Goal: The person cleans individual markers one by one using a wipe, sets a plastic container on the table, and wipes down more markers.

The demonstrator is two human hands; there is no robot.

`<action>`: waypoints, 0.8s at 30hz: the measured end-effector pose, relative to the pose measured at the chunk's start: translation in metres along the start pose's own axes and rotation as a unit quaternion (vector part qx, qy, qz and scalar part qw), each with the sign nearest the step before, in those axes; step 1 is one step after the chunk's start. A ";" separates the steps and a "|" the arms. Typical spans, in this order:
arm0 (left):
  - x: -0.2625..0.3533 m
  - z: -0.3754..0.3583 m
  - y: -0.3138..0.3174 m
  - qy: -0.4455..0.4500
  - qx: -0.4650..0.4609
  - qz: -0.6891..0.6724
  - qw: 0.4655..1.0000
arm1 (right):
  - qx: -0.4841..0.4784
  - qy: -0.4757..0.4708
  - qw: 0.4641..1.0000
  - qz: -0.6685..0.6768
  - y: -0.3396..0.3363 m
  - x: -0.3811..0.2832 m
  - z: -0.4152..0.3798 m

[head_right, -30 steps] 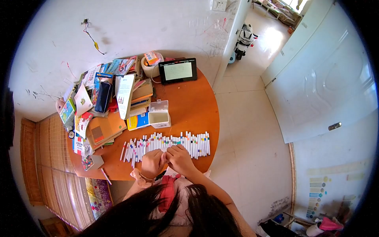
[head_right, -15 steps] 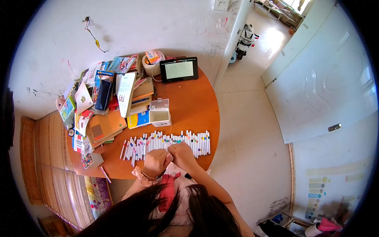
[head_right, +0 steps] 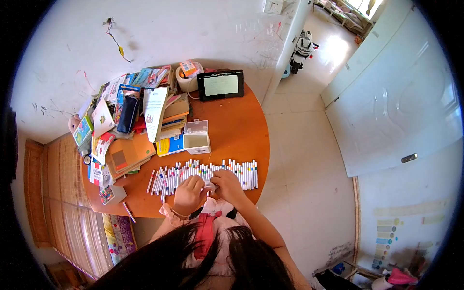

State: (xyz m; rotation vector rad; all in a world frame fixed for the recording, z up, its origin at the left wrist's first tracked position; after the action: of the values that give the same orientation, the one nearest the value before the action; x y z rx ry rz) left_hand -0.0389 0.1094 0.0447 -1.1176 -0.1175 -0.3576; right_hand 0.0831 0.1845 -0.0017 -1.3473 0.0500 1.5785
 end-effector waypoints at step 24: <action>-0.015 -0.012 -0.006 -0.037 -0.008 -0.164 0.986 | -0.050 -0.004 0.999 0.007 0.010 0.019 -0.008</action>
State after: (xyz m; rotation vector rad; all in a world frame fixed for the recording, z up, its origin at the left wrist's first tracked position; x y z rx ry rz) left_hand -0.0558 0.1000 0.0403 -1.1276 -0.3675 -0.6103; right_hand 0.0848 0.1868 -0.0250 -1.4194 -0.0243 1.6166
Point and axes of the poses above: each hand's wrist, its own z-axis towards the middle knuckle, its own y-axis out of the palm, x = y × z, the point moved 4 cm from there along z, towards the middle knuckle, and after that the axes turned 13 degrees about z, right-handed, at the moved point
